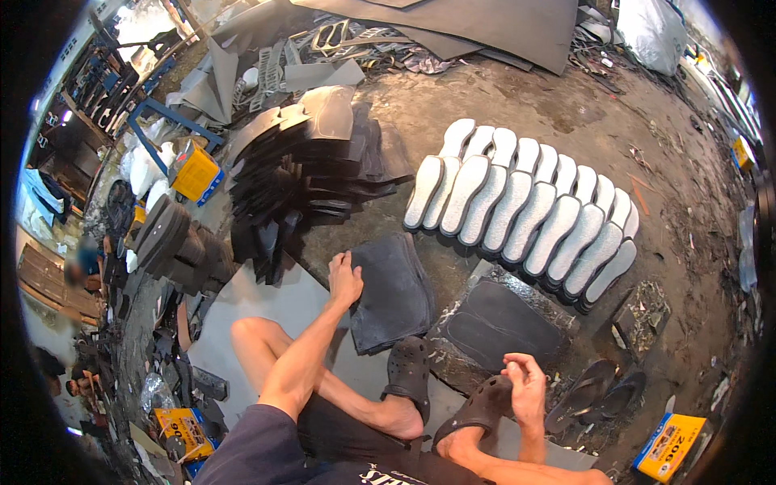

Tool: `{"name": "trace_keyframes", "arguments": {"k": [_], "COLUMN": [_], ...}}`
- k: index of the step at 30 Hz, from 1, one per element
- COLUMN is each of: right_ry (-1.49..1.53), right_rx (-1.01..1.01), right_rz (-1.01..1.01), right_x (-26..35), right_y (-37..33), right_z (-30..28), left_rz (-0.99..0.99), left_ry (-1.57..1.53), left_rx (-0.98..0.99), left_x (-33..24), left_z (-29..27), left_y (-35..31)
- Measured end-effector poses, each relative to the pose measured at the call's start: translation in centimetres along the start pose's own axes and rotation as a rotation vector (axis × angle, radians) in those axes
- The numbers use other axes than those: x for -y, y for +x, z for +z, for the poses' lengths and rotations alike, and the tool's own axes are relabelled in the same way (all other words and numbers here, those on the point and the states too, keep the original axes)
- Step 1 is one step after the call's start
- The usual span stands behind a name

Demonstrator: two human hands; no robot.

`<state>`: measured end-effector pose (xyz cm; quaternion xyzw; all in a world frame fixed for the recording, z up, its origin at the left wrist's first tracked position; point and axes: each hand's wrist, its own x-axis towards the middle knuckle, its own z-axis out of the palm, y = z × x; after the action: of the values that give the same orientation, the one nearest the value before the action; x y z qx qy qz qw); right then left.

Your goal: The person sits on the floor and repeatedly picks up black shoe insoles, aligns them, and places them into a growing stack. The person also handles white insoles, picking them up and placing them into a separate stack.

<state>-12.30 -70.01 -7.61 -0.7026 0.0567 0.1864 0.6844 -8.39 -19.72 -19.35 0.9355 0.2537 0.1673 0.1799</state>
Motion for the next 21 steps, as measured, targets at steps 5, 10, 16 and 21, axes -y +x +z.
{"name": "trace_keyframes", "arguments": {"k": [5,10,16,21], "right_ry": [-0.011,-0.087,-0.149,-0.188], "right_rx": [-0.015,0.006,0.037,0.017], "right_rz": [0.059,0.049,0.047,0.047], "right_x": [-0.9,-0.9,-0.4,-1.0], "right_y": [-1.1,-1.0,-0.7,-1.0], "right_z": [-0.3,0.8,0.6,1.0], "left_rz": [-0.067,-0.283,-0.334,-0.088], "left_ry": [0.031,-0.165,0.028,-0.016], "left_rx": [0.101,0.203,0.081,0.011], "left_x": [-3.3,0.4,-0.1,-1.7], "left_z": [-1.0,-1.7,-0.6,-1.7], "left_y": [2.7,5.0,4.6,3.8]}}
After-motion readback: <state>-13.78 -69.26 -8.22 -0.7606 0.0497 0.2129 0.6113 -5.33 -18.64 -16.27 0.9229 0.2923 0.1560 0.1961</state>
